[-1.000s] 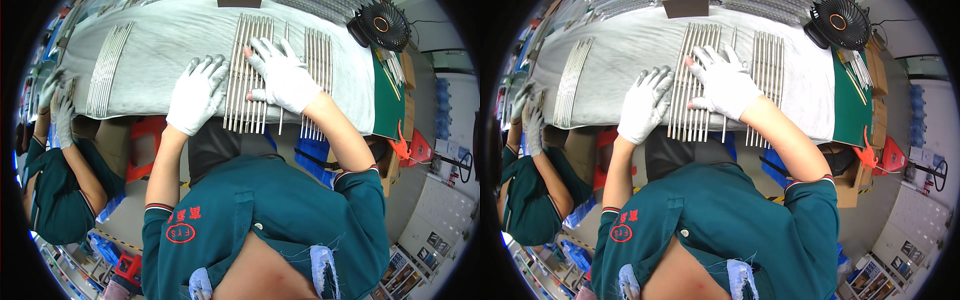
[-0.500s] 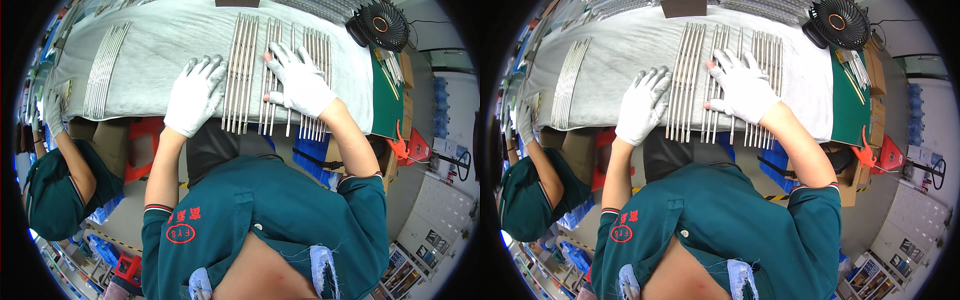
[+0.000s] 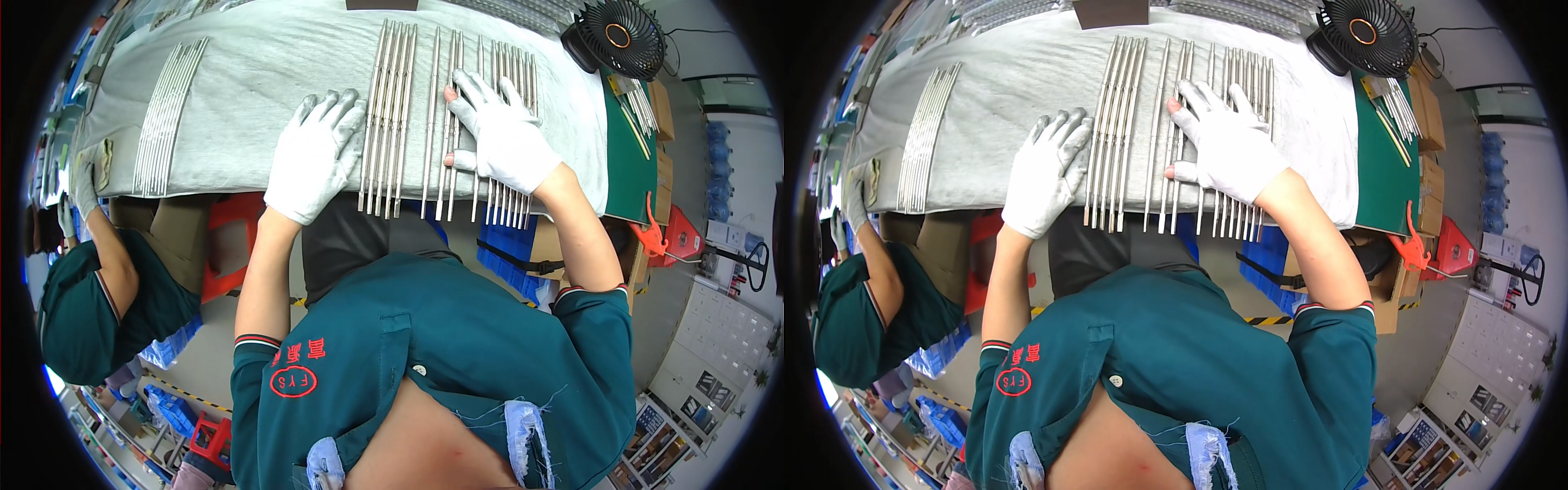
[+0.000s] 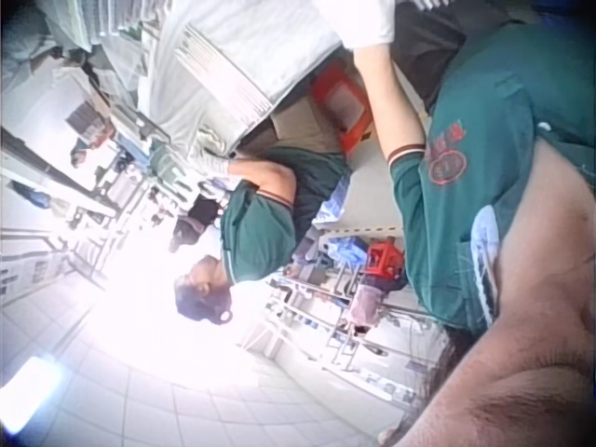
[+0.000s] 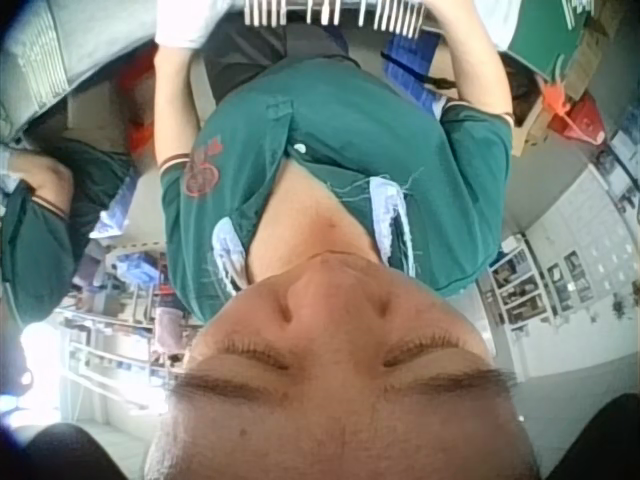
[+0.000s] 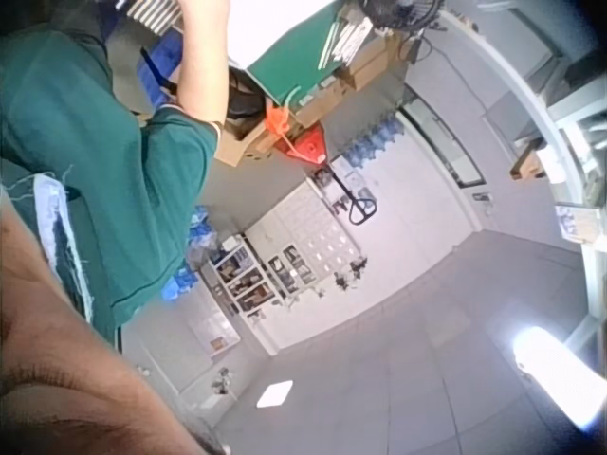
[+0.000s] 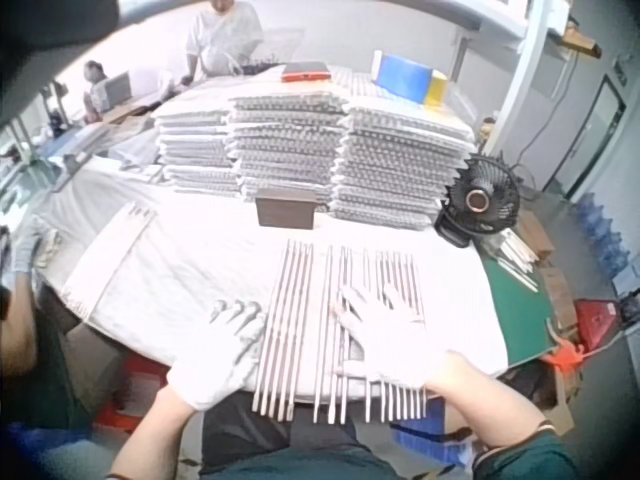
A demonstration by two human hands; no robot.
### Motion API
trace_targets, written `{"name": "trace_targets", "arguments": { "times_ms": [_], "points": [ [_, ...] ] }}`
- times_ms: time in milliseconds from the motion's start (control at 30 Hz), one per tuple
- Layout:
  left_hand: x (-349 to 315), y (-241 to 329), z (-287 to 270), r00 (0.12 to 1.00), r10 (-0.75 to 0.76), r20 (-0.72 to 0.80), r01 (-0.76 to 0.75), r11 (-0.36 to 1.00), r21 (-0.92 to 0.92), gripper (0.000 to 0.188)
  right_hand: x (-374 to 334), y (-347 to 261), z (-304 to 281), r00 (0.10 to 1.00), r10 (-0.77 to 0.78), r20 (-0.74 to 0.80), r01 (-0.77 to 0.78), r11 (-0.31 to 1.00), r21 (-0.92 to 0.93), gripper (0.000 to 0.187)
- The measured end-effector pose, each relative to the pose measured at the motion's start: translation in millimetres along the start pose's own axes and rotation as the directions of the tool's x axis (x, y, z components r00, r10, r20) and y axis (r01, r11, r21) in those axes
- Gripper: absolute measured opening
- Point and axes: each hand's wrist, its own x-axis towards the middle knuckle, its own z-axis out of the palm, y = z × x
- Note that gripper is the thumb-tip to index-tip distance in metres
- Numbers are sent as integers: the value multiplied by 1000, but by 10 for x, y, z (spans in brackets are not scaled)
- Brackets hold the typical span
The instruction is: The person arranges multiple metal rods on a cloth-covered table and uses a rectangular sanding block to rub the surfaces of the rods. They repeatedly align the rods, sand them in groups, and occasionally pick up individual rods to sand them one by one before placing them back into the arrangement.
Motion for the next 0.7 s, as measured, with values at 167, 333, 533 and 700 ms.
{"name": "trace_targets", "arguments": {
  "times_ms": [167, 333, 533, 700],
  "points": [
    [-16, -17, 23, 1000, 8, 2, -8, 1000, 15, 43, 20, -14, 17, 1000, -2, -7, 2, 1000, 13, 88],
    [-11, -15, 10, 1000, 5, 11, -6, 1000, 19, 43, 53, -35, 35, 1000, -10, -25, 11, 999, 33, 88],
    [-7, -17, 18, 1000, 14, -8, -14, 1000, 10, 42, 58, -48, 1, 1000, -3, 2, 3, 999, 38, 89],
    [6, -7, 10, 1000, 15, -11, -15, 1000, 5, 41, 130, -105, -21, 1000, -7, -17, 8, 998, 67, 92]
  ]
}}
